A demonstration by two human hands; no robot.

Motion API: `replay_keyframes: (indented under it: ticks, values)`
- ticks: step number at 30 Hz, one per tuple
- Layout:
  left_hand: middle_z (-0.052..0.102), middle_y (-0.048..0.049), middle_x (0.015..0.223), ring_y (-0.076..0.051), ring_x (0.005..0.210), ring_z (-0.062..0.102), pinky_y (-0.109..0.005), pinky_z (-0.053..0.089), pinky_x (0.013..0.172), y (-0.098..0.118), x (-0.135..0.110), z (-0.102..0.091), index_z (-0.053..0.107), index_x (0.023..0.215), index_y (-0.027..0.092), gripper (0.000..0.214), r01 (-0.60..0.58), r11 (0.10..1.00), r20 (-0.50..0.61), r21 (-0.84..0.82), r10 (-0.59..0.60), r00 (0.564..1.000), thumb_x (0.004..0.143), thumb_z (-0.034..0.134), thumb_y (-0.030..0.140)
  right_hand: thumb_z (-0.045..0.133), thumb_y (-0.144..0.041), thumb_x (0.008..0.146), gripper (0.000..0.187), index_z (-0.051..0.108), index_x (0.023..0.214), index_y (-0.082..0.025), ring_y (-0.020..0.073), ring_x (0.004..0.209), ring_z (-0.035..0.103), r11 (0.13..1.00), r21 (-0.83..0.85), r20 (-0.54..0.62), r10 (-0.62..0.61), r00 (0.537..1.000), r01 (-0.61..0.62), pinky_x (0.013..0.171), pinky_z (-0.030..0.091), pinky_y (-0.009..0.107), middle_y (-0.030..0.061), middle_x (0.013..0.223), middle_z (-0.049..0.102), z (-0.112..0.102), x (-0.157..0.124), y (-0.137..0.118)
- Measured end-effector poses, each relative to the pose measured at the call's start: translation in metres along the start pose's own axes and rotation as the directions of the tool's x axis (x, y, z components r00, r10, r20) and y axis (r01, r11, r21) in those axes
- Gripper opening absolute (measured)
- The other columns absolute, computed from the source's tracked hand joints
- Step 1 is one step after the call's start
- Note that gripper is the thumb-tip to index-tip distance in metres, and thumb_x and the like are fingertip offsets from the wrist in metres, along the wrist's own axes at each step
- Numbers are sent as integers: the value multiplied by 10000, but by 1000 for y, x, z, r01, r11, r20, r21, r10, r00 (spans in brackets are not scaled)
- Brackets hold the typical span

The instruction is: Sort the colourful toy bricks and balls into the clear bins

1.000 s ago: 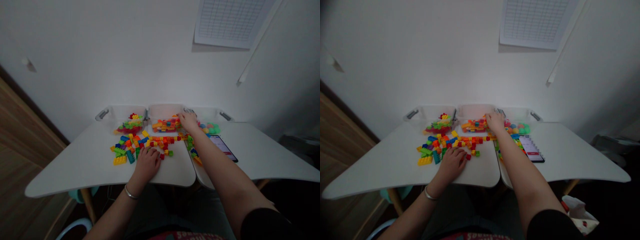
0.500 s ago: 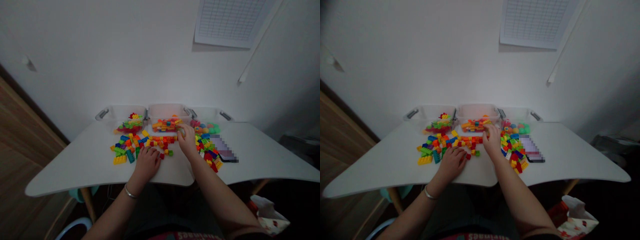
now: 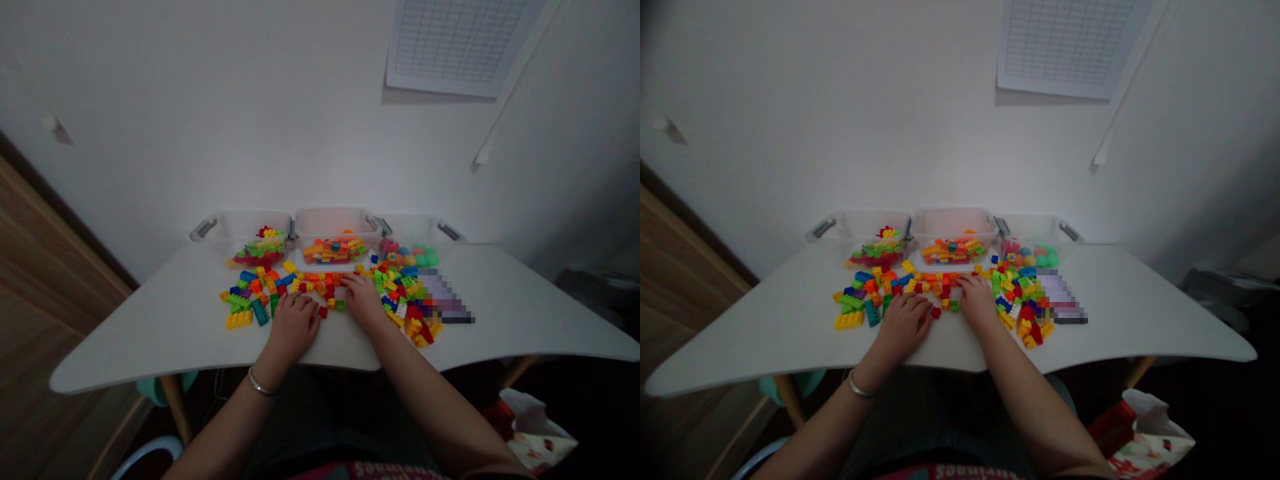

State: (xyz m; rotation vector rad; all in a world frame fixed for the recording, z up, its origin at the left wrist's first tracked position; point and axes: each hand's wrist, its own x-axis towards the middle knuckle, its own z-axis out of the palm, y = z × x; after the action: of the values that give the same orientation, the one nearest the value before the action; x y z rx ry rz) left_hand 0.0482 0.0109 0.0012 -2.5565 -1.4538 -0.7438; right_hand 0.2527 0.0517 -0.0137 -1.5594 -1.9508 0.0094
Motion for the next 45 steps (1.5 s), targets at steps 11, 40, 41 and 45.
replay_keyframes:
  ticks: [11,40,41,45]
  values:
    - [676,-86,1073,-275,1088,537,-493,393,1001,0,0,-1,674,1006,196,216,-5,1000,14,10,5,1000,862,524,254,544,-167,818,343,652,1143,-160,272,1099,493,984,-175,18,32,999,-28,978,390,388,113,1140,657,-9,1,-6]
    - [672,-86,1078,-270,1088,534,-494,384,1006,0,0,0,669,999,201,203,-8,1000,7,0,8,1000,857,536,259,558,-313,859,285,607,1106,-180,248,993,565,950,-290,36,129,991,-113,842,398,332,104,1067,666,-15,0,-15]
    - [671,-86,1078,-271,1089,533,-495,384,1006,0,0,0,669,1001,200,205,-6,1000,10,3,6,1000,857,536,258,574,-307,847,305,599,1123,-180,252,1004,565,952,-282,35,136,990,-121,846,400,334,106,1087,662,-15,0,-16]
    - [669,-83,1077,-274,1082,531,-497,386,1003,0,0,0,668,1002,196,210,-17,1000,18,11,16,1000,863,526,264,577,-236,834,262,617,1088,-185,256,993,574,958,-260,61,142,988,-122,842,409,339,103,1043,683,-15,-3,-14]
